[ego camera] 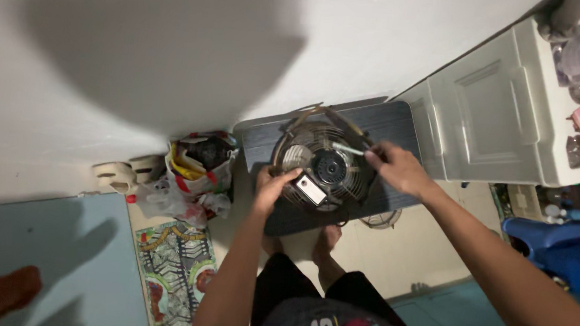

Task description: The person assembles a small electric fan by attaching the fan blade to the motor and securing the front grille. They use a screwdriver to tighten the screws and ensure the components are properly aligned.

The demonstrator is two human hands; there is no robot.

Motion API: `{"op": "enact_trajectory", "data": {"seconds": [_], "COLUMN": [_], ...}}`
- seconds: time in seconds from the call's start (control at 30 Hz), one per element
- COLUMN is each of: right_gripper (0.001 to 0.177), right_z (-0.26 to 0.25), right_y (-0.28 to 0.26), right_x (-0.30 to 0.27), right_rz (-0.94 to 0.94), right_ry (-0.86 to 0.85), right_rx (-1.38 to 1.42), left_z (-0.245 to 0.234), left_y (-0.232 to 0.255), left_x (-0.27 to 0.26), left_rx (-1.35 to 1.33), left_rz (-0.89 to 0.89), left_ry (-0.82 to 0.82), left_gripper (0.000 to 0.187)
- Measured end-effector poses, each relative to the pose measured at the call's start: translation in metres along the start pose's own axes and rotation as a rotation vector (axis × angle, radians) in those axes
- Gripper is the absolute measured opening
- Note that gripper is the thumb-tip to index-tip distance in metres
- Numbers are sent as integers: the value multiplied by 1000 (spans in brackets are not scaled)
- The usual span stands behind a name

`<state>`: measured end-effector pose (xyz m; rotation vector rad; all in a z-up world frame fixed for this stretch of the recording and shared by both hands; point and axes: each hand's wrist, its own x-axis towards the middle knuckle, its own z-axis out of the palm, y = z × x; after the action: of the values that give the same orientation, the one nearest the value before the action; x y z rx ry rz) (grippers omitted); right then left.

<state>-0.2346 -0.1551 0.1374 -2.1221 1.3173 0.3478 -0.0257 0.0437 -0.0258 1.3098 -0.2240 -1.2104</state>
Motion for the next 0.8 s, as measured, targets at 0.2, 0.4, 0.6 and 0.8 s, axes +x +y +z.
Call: {"op": "enact_trajectory", "data": {"seconds": [0.2, 0.4, 0.6, 0.8], "right_gripper": [77, 76, 52, 44], "right_z": [-12, -20, -34, -65], "right_y": [11, 21, 41, 72], "right_x": [5, 7, 0, -6], "right_rz": [71, 2, -48, -149], "right_ry": [-58, -126, -250, -498], "right_rx": [77, 258, 643, 848], "left_z": [45, 84, 118, 149], "left_y": [19, 45, 71, 98], "left_x": [-26, -47, -71, -98], "left_rx": [-88, 8, 118, 496], "left_rz": [101, 206, 310, 495], "left_ry": [256, 295, 175, 183], "left_gripper": [42, 53, 55, 53]}}
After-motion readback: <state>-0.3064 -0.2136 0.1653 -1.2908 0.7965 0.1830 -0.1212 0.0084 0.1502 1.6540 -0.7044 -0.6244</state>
